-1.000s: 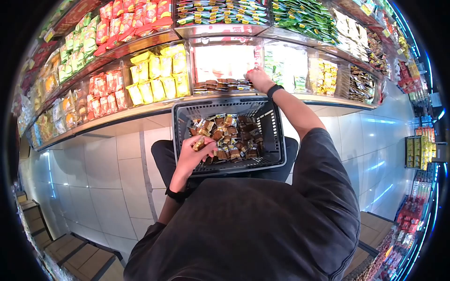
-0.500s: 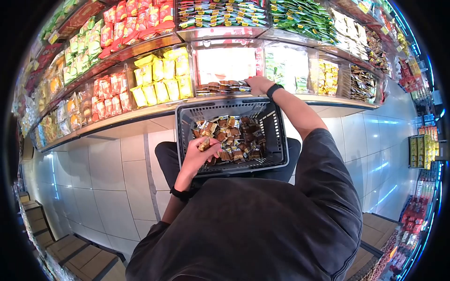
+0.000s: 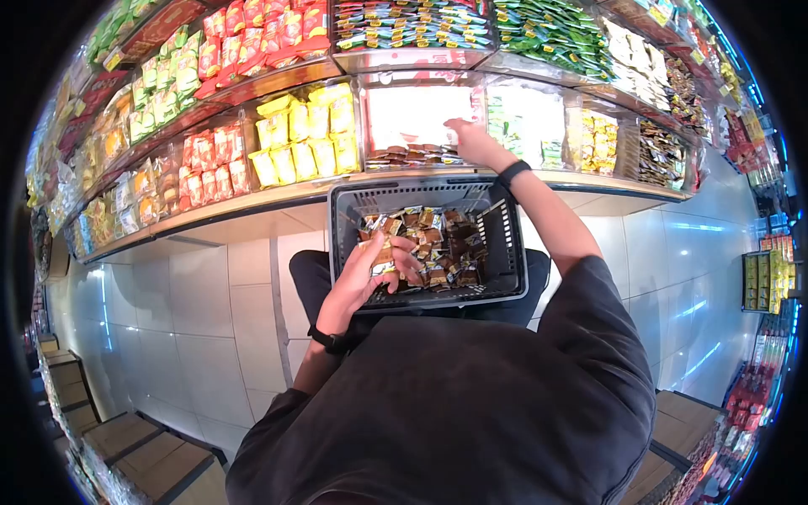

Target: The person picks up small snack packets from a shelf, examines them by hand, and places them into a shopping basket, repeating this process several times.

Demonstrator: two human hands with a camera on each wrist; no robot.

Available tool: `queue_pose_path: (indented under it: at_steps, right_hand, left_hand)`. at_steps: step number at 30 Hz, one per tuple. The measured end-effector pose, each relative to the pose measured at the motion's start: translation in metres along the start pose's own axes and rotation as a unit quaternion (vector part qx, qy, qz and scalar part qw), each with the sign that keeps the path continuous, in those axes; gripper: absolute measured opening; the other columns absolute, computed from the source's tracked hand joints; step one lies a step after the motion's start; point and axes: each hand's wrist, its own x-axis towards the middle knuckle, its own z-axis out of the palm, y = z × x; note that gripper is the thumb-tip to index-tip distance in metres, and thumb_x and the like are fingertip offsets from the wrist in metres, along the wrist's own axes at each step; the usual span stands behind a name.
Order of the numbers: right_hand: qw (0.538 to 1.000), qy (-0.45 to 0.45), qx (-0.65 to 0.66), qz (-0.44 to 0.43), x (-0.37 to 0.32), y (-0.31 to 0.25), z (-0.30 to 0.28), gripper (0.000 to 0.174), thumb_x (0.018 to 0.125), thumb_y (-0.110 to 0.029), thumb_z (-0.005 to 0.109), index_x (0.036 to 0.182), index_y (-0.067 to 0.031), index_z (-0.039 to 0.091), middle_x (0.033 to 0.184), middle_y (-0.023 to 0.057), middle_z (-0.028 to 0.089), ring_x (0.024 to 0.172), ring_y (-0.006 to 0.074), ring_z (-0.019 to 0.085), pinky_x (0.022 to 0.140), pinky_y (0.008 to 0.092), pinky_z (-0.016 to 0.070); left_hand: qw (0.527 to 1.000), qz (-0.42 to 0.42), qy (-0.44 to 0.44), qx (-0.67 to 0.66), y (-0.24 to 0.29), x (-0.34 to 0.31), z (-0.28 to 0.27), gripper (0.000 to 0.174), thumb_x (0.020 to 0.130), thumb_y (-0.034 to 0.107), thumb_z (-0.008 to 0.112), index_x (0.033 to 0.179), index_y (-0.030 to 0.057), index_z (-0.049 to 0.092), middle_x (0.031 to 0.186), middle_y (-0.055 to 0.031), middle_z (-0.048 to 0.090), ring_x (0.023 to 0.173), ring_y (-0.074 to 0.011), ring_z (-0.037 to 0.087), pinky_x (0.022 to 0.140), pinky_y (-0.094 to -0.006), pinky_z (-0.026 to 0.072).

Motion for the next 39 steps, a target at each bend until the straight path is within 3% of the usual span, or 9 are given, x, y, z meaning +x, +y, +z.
queue_pose_path:
  at_steps: [5,12,16,20,24,26,27,32,39]
  right_hand:
    - [0.866,-0.153,0.461,0.121,-0.052,-0.170,-0.066,0.024,0.099,-0.015,0.066,0.117,0.0001,0.065,0.108,0.0033,0.068,0.097,0.0085,0.059,0.085,0.0269,0.0506]
    - [0.798,-0.119,0.559,0.190,-0.110,-0.233,-0.050,0.016,0.094,-0.012,0.074,0.102,-0.0009,0.067,0.093,0.0012,0.068,0.082,0.0044,0.061,0.070,0.0234,0.0499]
    - [0.732,-0.032,0.630,0.255,-0.117,-0.222,-0.045,0.017,0.093,-0.016,0.077,0.087,-0.0049,0.065,0.082,-0.0005,0.065,0.076,0.0038,0.059,0.064,0.0206,0.0472]
    - [0.717,-0.095,0.644,0.249,-0.120,-0.198,-0.016,0.028,0.097,-0.028,0.072,0.089,-0.0016,0.067,0.081,0.0017,0.068,0.075,0.0084,0.064,0.065,0.0238,0.0469]
    - [0.804,-0.094,0.520,0.271,-0.130,-0.119,0.070,0.040,0.094,-0.037,0.073,0.101,0.0013,0.066,0.089,0.0084,0.071,0.083,0.0191,0.069,0.072,0.0332,0.0531]
    - [0.976,-0.183,-0.005,0.118,-0.149,-0.077,0.127,0.052,0.090,-0.037,0.074,0.121,0.0002,0.058,0.109,0.0226,0.065,0.100,0.0340,0.066,0.086,0.0458,0.0532]
    - [0.952,-0.245,0.010,0.182,-0.153,-0.068,0.152,0.074,0.080,-0.040,0.079,0.134,0.0003,0.049,0.121,0.0350,0.057,0.112,0.0502,0.058,0.095,0.0549,0.0496]
    - [0.906,-0.343,0.040,0.246,-0.156,-0.066,0.219,0.106,0.068,-0.047,0.086,0.152,-0.0123,0.031,0.150,0.0344,0.031,0.134,0.0567,0.041,0.104,0.0584,0.0460]
    - [0.911,-0.277,-0.040,0.302,-0.160,-0.103,0.247,0.078,0.077,-0.034,0.079,0.143,-0.0150,0.042,0.136,0.0274,0.038,0.121,0.0505,0.051,0.088,0.0560,0.0560]
  left_hand:
    - [0.997,-0.023,-0.080,-0.003,0.007,0.003,-0.002,0.076,0.108,0.059,0.019,0.129,-0.0061,0.054,0.096,-0.0241,0.073,0.079,-0.0286,0.075,0.044,-0.0241,0.0487]
    - [0.994,-0.003,-0.060,0.089,0.007,0.015,0.018,0.081,0.107,0.062,0.019,0.139,-0.0076,0.043,0.095,-0.0230,0.073,0.082,-0.0296,0.076,0.048,-0.0277,0.0559]
    - [0.990,0.061,0.062,0.112,0.005,0.016,0.021,0.024,0.100,0.012,0.065,0.116,-0.0046,0.060,0.083,-0.0139,0.071,0.075,-0.0207,0.075,0.058,-0.0263,0.0575]
    - [0.959,0.136,0.193,0.157,-0.004,0.011,0.000,0.010,0.098,0.010,0.069,0.094,0.0037,0.062,0.074,-0.0034,0.063,0.062,-0.0106,0.063,0.054,-0.0234,0.0462]
    - [0.926,0.272,0.242,0.102,-0.008,0.011,-0.016,0.015,0.098,0.007,0.065,0.087,0.0066,0.055,0.099,-0.0126,0.069,0.095,-0.0191,0.069,0.087,-0.0318,0.0524]
    - [0.948,0.240,0.207,0.021,-0.001,0.003,-0.015,0.010,0.100,0.010,0.061,0.094,0.0064,0.055,0.101,-0.0142,0.069,0.095,-0.0210,0.069,0.086,-0.0336,0.0553]
    - [0.962,0.206,0.169,-0.060,0.003,-0.001,-0.015,0.007,0.102,0.013,0.058,0.100,0.0062,0.055,0.104,-0.0158,0.070,0.094,-0.0228,0.070,0.084,-0.0355,0.0581]
    - [0.968,0.154,0.198,-0.004,0.004,-0.009,-0.015,0.014,0.106,0.019,0.053,0.113,0.0070,0.051,0.088,-0.0096,0.067,0.074,-0.0196,0.069,0.062,-0.0306,0.0574]
    - [0.981,0.072,0.179,0.024,0.001,-0.016,-0.013,0.017,0.107,0.019,0.051,0.119,0.0068,0.048,0.095,-0.0130,0.068,0.074,-0.0211,0.070,0.057,-0.0312,0.0582]
